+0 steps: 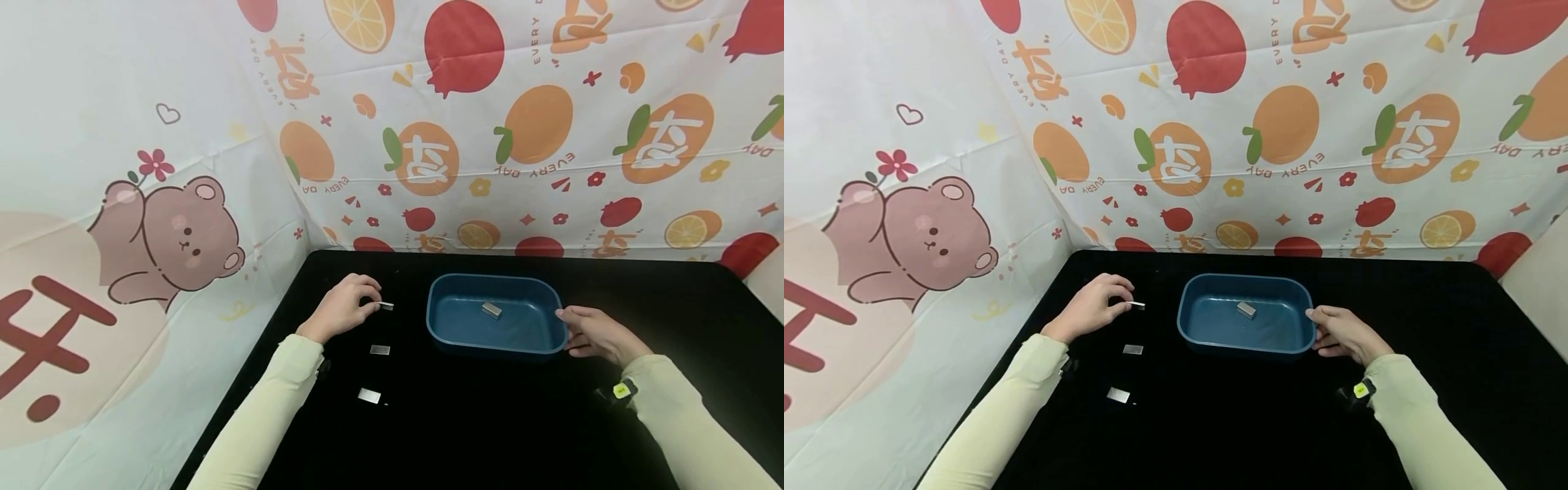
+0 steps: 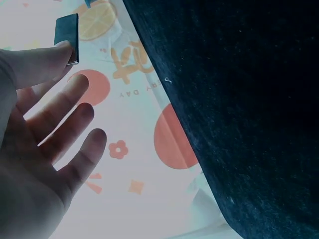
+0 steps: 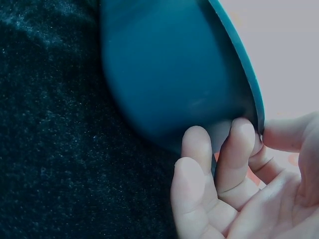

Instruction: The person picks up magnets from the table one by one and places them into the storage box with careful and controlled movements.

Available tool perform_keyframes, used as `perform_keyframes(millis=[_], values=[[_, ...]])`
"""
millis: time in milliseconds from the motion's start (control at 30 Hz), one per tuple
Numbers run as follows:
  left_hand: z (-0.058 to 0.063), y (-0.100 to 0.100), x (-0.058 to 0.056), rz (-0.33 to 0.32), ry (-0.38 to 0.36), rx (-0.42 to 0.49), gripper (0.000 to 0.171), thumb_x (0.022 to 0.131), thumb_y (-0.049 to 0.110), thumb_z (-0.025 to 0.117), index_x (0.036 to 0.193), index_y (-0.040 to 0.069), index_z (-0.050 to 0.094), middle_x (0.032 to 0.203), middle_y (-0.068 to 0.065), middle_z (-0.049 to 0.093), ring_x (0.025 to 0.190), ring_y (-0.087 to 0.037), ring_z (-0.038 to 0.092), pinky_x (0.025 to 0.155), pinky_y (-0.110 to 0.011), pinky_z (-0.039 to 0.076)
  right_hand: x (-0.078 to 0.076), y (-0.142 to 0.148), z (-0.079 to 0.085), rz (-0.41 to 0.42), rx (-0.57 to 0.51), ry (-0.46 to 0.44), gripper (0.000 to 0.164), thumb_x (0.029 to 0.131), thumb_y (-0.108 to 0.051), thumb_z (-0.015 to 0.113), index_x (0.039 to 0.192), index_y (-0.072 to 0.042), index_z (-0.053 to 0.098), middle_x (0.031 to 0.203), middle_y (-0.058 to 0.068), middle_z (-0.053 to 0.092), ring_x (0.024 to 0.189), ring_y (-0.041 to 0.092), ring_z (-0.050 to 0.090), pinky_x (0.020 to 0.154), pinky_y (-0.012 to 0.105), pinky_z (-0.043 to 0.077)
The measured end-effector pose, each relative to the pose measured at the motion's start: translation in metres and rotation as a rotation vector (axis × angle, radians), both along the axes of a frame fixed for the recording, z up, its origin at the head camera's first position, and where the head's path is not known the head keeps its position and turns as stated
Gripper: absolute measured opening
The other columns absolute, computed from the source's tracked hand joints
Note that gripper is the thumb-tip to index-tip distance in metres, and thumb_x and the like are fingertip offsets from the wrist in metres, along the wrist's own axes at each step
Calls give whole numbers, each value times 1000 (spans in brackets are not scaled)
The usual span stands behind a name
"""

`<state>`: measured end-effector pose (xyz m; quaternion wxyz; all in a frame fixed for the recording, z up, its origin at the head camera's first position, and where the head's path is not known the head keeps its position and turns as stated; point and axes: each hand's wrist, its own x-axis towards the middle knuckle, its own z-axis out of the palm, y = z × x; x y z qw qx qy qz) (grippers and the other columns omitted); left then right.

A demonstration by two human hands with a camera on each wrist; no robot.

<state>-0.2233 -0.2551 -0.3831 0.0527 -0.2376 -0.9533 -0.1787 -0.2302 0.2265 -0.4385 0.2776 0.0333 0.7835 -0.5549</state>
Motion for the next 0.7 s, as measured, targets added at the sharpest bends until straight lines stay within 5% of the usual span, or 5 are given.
perform_keyframes(millis=[467,700], values=[[0,11,-3,-36,-46,10,9,93,17,69,97,15,77,123,-4,67,120,-24,56,101,-45,50,4,1,-5,-10,-5,-1,33,103,-47,46,101,-16,59,80,-1,60,76,15,66,72,31,60],[5,19,-3,-61,-6,9,9,92,17,70,96,14,77,121,-6,68,118,-24,57,100,-44,50,2,-2,-4,-13,-7,26,33,103,-46,47,96,-15,57,78,-2,59,74,13,67,69,30,60]])
